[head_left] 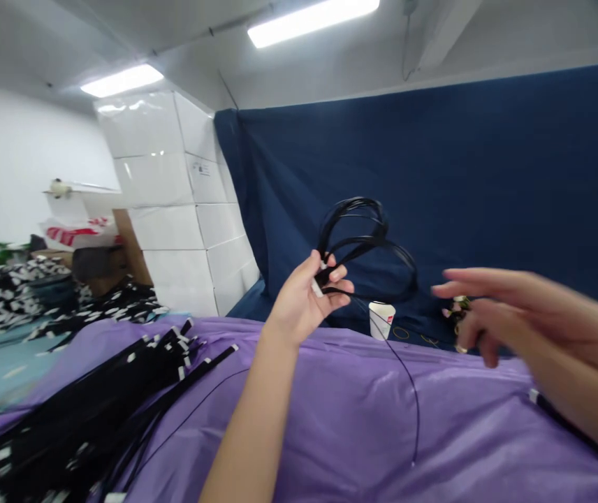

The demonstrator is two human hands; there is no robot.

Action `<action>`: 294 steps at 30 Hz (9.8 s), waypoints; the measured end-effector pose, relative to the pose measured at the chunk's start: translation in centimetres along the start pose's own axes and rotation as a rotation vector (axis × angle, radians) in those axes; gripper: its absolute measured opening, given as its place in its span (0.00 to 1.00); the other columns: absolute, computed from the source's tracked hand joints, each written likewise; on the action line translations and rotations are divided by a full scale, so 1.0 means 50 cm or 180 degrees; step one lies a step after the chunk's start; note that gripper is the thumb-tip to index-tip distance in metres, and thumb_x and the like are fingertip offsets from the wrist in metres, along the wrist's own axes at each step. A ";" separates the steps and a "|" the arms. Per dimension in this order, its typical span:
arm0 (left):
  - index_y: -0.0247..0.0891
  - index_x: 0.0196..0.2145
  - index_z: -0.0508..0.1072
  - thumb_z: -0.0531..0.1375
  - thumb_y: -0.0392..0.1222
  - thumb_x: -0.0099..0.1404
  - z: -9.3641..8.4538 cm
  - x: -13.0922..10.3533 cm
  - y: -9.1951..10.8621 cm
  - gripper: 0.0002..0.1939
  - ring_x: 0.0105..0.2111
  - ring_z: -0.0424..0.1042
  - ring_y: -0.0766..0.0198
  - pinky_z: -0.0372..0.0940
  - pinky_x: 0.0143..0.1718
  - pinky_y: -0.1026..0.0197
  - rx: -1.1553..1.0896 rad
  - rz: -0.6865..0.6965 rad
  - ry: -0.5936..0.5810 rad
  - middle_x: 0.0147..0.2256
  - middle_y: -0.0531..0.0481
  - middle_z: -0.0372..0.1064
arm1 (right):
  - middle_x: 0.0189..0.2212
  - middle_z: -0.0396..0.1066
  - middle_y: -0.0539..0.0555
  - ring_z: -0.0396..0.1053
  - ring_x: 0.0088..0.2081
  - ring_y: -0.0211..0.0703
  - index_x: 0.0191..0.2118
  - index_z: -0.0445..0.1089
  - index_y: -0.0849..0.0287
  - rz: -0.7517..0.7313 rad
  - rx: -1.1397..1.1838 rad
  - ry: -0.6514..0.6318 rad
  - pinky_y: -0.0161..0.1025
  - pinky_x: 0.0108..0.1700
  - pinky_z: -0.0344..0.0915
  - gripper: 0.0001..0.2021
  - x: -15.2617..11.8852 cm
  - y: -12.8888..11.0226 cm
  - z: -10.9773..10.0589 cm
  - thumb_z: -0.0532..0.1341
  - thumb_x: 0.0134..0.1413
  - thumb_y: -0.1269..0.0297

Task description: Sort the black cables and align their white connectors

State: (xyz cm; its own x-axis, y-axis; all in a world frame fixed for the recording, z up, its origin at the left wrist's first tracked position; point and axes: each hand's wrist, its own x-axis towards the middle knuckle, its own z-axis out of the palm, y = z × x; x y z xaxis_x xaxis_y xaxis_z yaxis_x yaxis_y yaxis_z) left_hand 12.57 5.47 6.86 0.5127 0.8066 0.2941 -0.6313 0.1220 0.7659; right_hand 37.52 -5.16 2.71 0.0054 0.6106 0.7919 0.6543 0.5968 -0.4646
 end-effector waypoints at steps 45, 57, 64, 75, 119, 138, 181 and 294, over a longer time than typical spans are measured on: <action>0.37 0.20 0.50 0.66 0.39 0.49 0.041 -0.022 -0.054 0.23 0.24 0.59 0.65 0.60 0.28 0.61 -0.0981 -0.0435 -0.1161 0.17 0.57 0.40 | 0.33 0.77 0.48 0.76 0.38 0.37 0.39 0.78 0.51 -0.0014 0.2631 0.1546 0.34 0.42 0.77 0.08 0.049 -0.120 0.071 0.63 0.57 0.71; 0.37 0.27 0.64 0.63 0.49 0.60 0.034 -0.030 -0.038 0.15 0.20 0.69 0.63 0.70 0.23 0.58 -0.0159 -0.0332 -0.1324 0.22 0.55 0.60 | 0.21 0.65 0.46 0.65 0.25 0.32 0.46 0.74 0.53 -0.0284 0.3580 0.0639 0.36 0.34 0.73 0.10 0.039 -0.135 0.055 0.63 0.59 0.67; 0.34 0.33 0.68 0.58 0.47 0.66 0.053 -0.030 -0.021 0.12 0.23 0.70 0.67 0.72 0.25 0.60 0.0332 -0.0406 -0.0080 0.25 0.51 0.65 | 0.24 0.70 0.48 0.70 0.28 0.35 0.37 0.76 0.53 -0.0548 0.3187 0.0659 0.39 0.36 0.74 0.04 0.045 -0.123 0.055 0.62 0.60 0.65; 0.33 0.32 0.70 0.63 0.45 0.62 0.064 -0.039 -0.010 0.11 0.26 0.70 0.68 0.73 0.27 0.60 0.1014 0.0021 0.0454 0.32 0.50 0.68 | 0.30 0.74 0.50 0.75 0.36 0.37 0.38 0.75 0.55 0.0003 0.2886 0.1054 0.37 0.43 0.75 0.06 0.050 -0.111 0.047 0.60 0.59 0.70; 0.34 0.31 0.68 0.52 0.50 0.69 0.061 -0.051 -0.020 0.17 0.26 0.66 0.68 0.66 0.23 0.66 0.2183 0.0128 -0.0766 0.31 0.50 0.62 | 0.19 0.56 0.46 0.52 0.23 0.31 0.21 0.68 0.60 0.0656 0.1616 0.0911 0.33 0.25 0.60 0.07 0.056 -0.088 0.063 0.62 0.46 0.73; 0.35 0.31 0.64 0.51 0.54 0.70 0.067 -0.046 -0.032 0.18 0.27 0.62 0.69 0.63 0.27 0.64 0.2460 -0.0022 -0.0918 0.31 0.52 0.59 | 0.24 0.70 0.48 0.64 0.28 0.33 0.29 0.76 0.57 -0.0189 0.0146 0.0190 0.33 0.32 0.61 0.05 0.058 -0.097 0.066 0.65 0.53 0.71; 0.33 0.30 0.67 0.59 0.52 0.64 0.066 -0.041 -0.017 0.17 0.25 0.69 0.67 0.68 0.20 0.64 0.1713 0.0099 -0.0122 0.31 0.50 0.65 | 0.34 0.71 0.52 0.71 0.31 0.36 0.41 0.69 0.58 0.0871 0.1455 -0.0080 0.31 0.31 0.71 0.15 0.057 -0.052 0.016 0.70 0.45 0.69; 0.36 0.31 0.63 0.50 0.55 0.70 0.063 -0.044 -0.032 0.19 0.33 0.60 0.68 0.60 0.37 0.65 0.2636 0.0202 -0.0577 0.31 0.53 0.57 | 0.19 0.59 0.46 0.54 0.22 0.31 0.23 0.69 0.60 0.0352 0.0089 0.0401 0.33 0.24 0.51 0.08 0.043 -0.122 0.046 0.61 0.52 0.70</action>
State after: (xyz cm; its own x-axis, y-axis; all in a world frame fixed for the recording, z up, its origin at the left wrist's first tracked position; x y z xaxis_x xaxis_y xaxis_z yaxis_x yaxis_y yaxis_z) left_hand 14.29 1.66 6.80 0.6207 0.6838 0.3837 -0.0686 -0.4401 0.8953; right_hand 31.82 -6.30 6.31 0.1721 0.6043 0.7779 0.6232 0.5448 -0.5611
